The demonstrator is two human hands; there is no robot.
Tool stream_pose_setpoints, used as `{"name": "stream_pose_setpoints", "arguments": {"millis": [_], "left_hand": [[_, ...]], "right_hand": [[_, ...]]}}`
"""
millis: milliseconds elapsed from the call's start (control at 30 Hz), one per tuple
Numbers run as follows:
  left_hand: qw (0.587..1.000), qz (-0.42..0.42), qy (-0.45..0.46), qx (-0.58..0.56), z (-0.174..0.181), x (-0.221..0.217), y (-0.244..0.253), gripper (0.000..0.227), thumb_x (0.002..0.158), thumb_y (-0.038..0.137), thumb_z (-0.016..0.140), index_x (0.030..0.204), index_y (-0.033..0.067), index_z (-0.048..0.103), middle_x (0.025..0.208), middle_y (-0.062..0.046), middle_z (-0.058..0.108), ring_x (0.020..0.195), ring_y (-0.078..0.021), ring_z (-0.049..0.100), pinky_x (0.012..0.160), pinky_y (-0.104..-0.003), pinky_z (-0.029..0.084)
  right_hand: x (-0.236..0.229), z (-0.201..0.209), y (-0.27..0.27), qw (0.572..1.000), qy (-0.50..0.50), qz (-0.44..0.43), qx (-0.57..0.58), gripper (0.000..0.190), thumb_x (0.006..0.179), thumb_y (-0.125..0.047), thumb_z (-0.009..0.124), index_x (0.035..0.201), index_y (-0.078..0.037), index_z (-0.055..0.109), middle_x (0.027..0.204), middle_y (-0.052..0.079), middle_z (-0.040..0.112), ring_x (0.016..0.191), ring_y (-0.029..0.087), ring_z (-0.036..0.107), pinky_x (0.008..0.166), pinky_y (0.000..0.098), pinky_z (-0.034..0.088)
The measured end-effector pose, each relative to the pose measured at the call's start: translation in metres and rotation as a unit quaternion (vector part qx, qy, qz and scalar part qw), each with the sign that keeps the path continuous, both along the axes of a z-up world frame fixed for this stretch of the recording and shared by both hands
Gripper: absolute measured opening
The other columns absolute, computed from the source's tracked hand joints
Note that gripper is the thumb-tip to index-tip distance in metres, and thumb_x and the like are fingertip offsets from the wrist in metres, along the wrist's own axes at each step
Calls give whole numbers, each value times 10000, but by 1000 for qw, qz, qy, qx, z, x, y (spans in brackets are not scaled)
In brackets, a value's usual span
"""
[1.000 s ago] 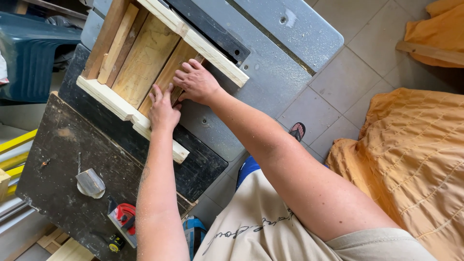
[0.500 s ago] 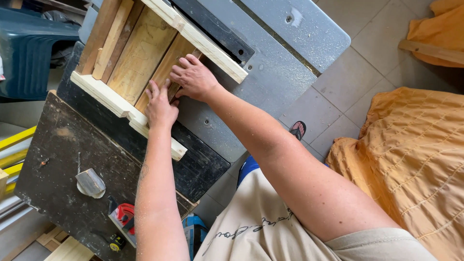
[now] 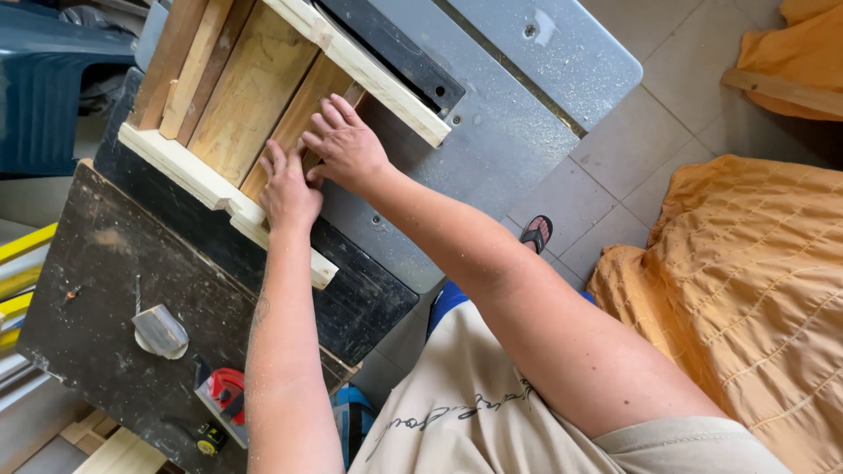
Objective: The person uses a table saw to cut a wooden frame piece. They guide the frame along the saw blade with both hands, then lift and reposition it to continue cutting another section.
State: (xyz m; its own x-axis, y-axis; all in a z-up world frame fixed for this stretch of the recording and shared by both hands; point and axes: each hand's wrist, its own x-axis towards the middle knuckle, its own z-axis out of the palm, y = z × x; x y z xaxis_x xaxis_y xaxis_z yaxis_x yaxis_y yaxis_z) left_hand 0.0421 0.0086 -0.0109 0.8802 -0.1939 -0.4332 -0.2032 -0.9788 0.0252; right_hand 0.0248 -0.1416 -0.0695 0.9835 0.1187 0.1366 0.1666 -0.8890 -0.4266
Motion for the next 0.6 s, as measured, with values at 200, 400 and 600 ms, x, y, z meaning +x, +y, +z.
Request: {"name": "stream_pose_setpoints", "arguments": {"millis": [200, 400, 600], "left_hand": [[1000, 1, 2, 18, 1, 7, 0, 565, 981, 325, 663, 1518, 296, 490, 1767, -101, 190, 1558, -458, 313, 1073, -743, 463], [1000, 7, 4, 10, -4, 17, 5, 582, 971, 318, 685, 1519, 328, 488, 1769, -98, 183, 1564, -456, 303, 1090, -742, 444], [1000, 6, -1, 12, -6, 21, 8, 591, 954, 332, 727, 1502, 312, 505, 1766, -101, 202, 1559, -454, 315, 1086, -738, 451]], "right_hand": [[2, 16, -2, 1000, 17, -6, 9, 730, 748, -804, 721, 1157, -210, 613, 1257, 57, 580, 1462, 294, 372, 1342, 491, 66], [13, 5, 4, 1000, 14, -13, 12, 720, 739, -802, 721, 1109, -201, 581, 1211, 56, 554, 1417, 287, 399, 1341, 485, 61], [21, -4, 8, 1000, 7, -12, 17, 720, 731, -801, 717, 1091, -194, 579, 1183, 51, 547, 1377, 273, 422, 1341, 483, 63]]}}
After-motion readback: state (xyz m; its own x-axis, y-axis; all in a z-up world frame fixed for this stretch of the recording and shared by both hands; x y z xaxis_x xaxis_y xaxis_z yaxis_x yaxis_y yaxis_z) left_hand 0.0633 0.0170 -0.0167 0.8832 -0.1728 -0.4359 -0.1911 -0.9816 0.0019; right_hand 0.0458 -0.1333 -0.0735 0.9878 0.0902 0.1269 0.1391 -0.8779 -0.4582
